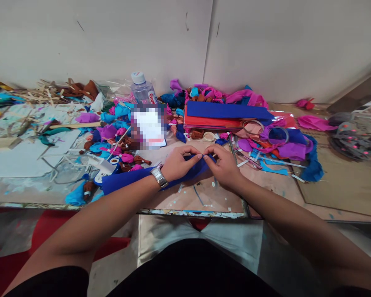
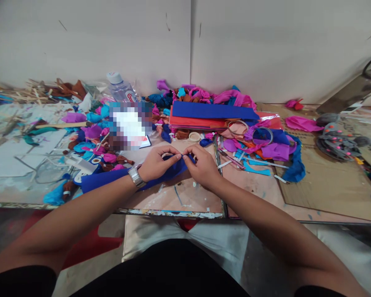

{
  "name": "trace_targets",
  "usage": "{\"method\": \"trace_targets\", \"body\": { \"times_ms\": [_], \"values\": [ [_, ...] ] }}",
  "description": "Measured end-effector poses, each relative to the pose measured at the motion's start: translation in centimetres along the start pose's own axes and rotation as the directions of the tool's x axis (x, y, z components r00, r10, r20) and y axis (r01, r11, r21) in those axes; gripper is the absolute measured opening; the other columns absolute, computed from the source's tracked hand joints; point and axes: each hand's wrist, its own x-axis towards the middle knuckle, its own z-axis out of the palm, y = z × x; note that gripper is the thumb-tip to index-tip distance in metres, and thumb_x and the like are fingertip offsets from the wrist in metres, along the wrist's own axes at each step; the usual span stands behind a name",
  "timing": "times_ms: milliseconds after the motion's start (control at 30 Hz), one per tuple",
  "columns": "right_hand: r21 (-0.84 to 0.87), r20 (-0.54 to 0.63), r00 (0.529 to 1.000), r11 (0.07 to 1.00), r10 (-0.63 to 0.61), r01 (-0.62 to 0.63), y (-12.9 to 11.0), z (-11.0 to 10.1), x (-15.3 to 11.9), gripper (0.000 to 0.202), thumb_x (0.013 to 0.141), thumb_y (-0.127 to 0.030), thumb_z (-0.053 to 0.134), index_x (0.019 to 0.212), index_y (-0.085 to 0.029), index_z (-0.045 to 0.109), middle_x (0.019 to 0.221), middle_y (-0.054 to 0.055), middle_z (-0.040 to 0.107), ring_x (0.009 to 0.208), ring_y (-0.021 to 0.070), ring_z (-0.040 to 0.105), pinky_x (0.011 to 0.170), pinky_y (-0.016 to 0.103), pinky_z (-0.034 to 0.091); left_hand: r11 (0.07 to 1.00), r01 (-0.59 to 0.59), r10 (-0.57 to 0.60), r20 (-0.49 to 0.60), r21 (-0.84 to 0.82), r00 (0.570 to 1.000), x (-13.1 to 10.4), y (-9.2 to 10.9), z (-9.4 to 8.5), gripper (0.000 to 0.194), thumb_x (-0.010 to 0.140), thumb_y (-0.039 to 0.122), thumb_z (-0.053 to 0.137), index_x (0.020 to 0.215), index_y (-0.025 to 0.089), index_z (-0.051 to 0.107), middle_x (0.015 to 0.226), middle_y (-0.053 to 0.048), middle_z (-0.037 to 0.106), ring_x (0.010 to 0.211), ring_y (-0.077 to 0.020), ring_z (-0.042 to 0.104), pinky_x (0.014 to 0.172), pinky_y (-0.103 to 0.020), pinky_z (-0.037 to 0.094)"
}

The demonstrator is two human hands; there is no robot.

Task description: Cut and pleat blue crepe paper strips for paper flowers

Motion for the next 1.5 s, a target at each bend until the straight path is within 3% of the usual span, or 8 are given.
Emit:
{"method": "trace_targets", "body": {
  "times_ms": [200, 367, 567, 767, 967, 1500],
  "values": [
    [-0.049, -0.003, 0.993, 0.992, -0.117, 0.117, -0.4, -0.7, 0.2, 0.008, 0.095, -0.02, 0.063, 0.101, -0.023, 0.068, 0.1, 0.005, 0.07, 0.094, 0.0217, 0.065, 0.083, 0.035, 0.05, 0.999, 0.025, -0.023, 0.037, -0.041, 0.999, 0.1, -0.5, -0.1, 0.025, 0.092, 0.041, 0.067, 0.09, 0.018, 0.076, 0.088, -0.003, 0.076, 0.081, -0.0166, 0.067, 0.081, -0.03, 0.053],
    [-0.061, 0.007, 0.994, 0.992, -0.113, 0.114, 0.0, -1.0, 0.3, 0.012, 0.096, -0.019, 0.063, 0.104, -0.023, 0.071, 0.095, 0.003, 0.073, 0.084, 0.019, 0.066, 0.079, 0.033, 0.052, 0.993, 0.061, -0.057, 0.045, -0.099, 0.997, 0.4, -0.7, -0.2, 0.026, 0.09, 0.042, 0.069, 0.087, 0.017, 0.076, 0.083, -0.003, 0.075, 0.076, -0.016, 0.064, 0.073, -0.029, 0.051],
    [-0.043, 0.002, 0.99, 0.989, -0.143, 0.143, -0.1, -1.2, 0.2, 0.015, 0.098, -0.024, 0.062, 0.11, -0.024, 0.071, 0.101, 0.004, 0.076, 0.087, 0.02, 0.069, 0.083, 0.035, 0.054, 0.995, 0.057, -0.054, 0.035, -0.087, 0.998, 0.4, -0.8, -0.3, 0.025, 0.091, 0.041, 0.068, 0.09, 0.017, 0.075, 0.087, -0.003, 0.076, 0.079, -0.0168, 0.065, 0.077, -0.03, 0.051],
    [0.095, 0.02, 0.999, 0.995, -0.046, 0.044, -0.4, -1.0, 0.0, 0.021, 0.094, -0.035, 0.071, 0.113, -0.024, 0.072, 0.106, 0.004, 0.078, 0.092, 0.0211, 0.071, 0.084, 0.035, 0.056, 0.999, -0.048, 0.048, 0.042, -0.003, 0.998, 0.0, -0.4, -0.1, 0.023, 0.094, 0.039, 0.066, 0.096, 0.018, 0.076, 0.094, -0.004, 0.077, 0.087, -0.0176, 0.068, 0.085, -0.031, 0.052],
    [0.1, -0.026, 1.0, 0.995, 0.002, 0.001, -0.2, -0.9, 0.2, 0.015, 0.092, -0.026, 0.069, 0.105, -0.022, 0.074, 0.099, 0.004, 0.078, 0.086, 0.0201, 0.071, 0.08, 0.035, 0.056, 0.998, -0.034, 0.032, 0.036, 0.049, 0.999, 0.0, -0.3, -0.3, 0.024, 0.095, 0.041, 0.065, 0.095, 0.019, 0.076, 0.092, -0.003, 0.077, 0.085, -0.0179, 0.067, 0.083, -0.032, 0.052],
    [0.087, -0.015, 1.0, 0.996, 0.013, -0.012, -0.3, -0.7, 0.0, 0.02, 0.094, -0.038, 0.072, 0.106, -0.022, 0.076, 0.098, 0.005, 0.079, 0.085, 0.0205, 0.072, 0.074, 0.034, 0.055, 0.999, 0.001, -0.003, 0.05, 0.042, 0.999, 0.1, -0.4, -0.2, 0.024, 0.093, 0.042, 0.068, 0.096, 0.021, 0.079, 0.096, -0.003, 0.08, 0.089, -0.0197, 0.072, 0.086, -0.034, 0.054]
  ]
}}
